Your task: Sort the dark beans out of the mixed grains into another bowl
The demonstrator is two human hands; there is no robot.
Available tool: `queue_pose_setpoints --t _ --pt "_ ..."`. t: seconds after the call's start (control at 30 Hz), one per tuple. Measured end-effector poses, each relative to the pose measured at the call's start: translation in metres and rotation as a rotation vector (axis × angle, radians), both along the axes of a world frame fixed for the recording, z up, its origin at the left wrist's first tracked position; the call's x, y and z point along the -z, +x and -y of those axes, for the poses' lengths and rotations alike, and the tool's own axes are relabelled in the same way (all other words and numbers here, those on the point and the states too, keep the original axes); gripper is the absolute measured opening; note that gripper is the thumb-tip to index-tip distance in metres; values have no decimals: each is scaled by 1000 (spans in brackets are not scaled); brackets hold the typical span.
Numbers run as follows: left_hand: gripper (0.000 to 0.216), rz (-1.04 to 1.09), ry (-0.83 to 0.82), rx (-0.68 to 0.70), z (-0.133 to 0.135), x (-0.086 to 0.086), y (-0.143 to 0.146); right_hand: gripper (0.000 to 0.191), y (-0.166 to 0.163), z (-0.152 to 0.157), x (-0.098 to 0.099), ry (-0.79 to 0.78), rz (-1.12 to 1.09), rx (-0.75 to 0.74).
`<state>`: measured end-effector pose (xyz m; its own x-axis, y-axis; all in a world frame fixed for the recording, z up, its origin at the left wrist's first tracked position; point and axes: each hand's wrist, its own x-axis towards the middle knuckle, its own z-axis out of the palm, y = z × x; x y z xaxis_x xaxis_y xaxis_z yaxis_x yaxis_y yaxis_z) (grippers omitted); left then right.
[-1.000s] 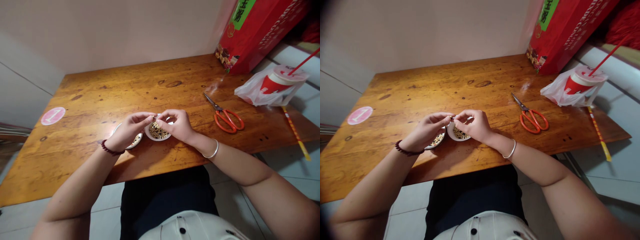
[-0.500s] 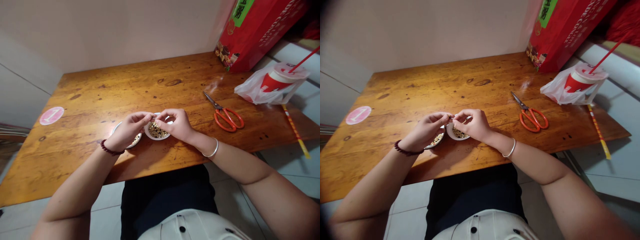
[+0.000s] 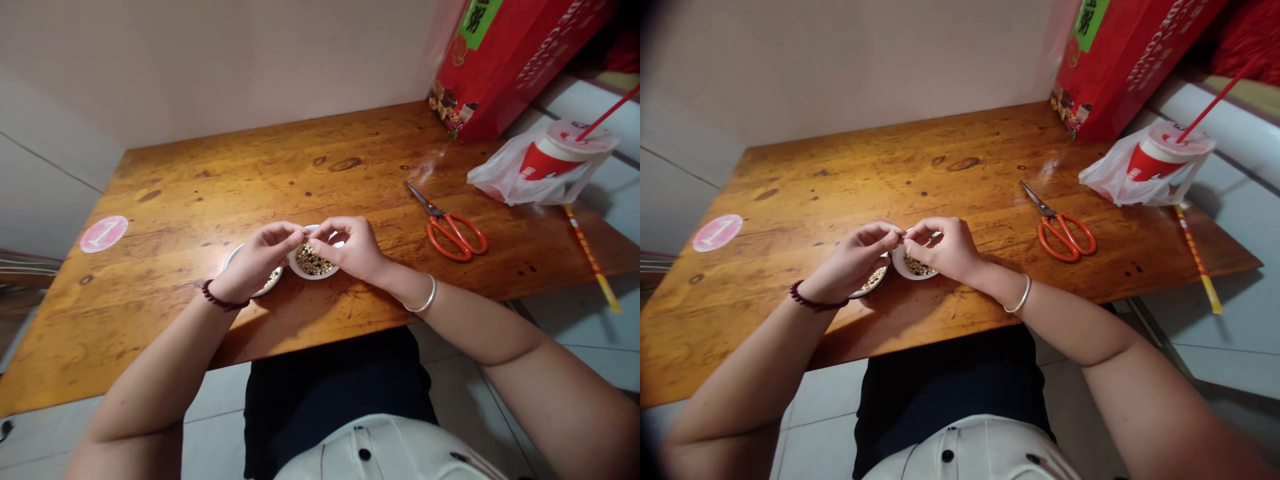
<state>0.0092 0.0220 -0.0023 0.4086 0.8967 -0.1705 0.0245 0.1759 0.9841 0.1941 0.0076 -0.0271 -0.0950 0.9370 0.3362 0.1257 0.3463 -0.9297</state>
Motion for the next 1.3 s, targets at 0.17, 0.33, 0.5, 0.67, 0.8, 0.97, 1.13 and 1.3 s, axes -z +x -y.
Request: queue_pose_setpoints --t 0.17,0.33,0.5,0.67,0.8,0.97,1.13,1.3 --pt "28 -94 117 18 -1 1 -2 9 0 0 1 5 9 -6" --pt "21 -341 530 -31 -2 -1 -7 9 -1 -1 2 4 19 1" --pt "16 -623 926 -75 0 -6 -9 12 -2 -4 4 -36 14 -10" --pt "15 -632 945 -70 1 -5 -9 13 -2 -6 5 -91 -20 -36" --pt "18 -574 794 -127 0 -4 -10 19 -1 -8 7 -127 -53 -75" --pt "22 -526 714 -181 -1 -6 -10 29 0 -11 10 -155 -108 -115" --pt "24 -541 691 -215 -1 -8 -12 26 -1 -11 10 -131 -122 -147" --pt "32 -499 608 -157 -3 -11 -15 25 -2 -12 10 -118 -137 -169"
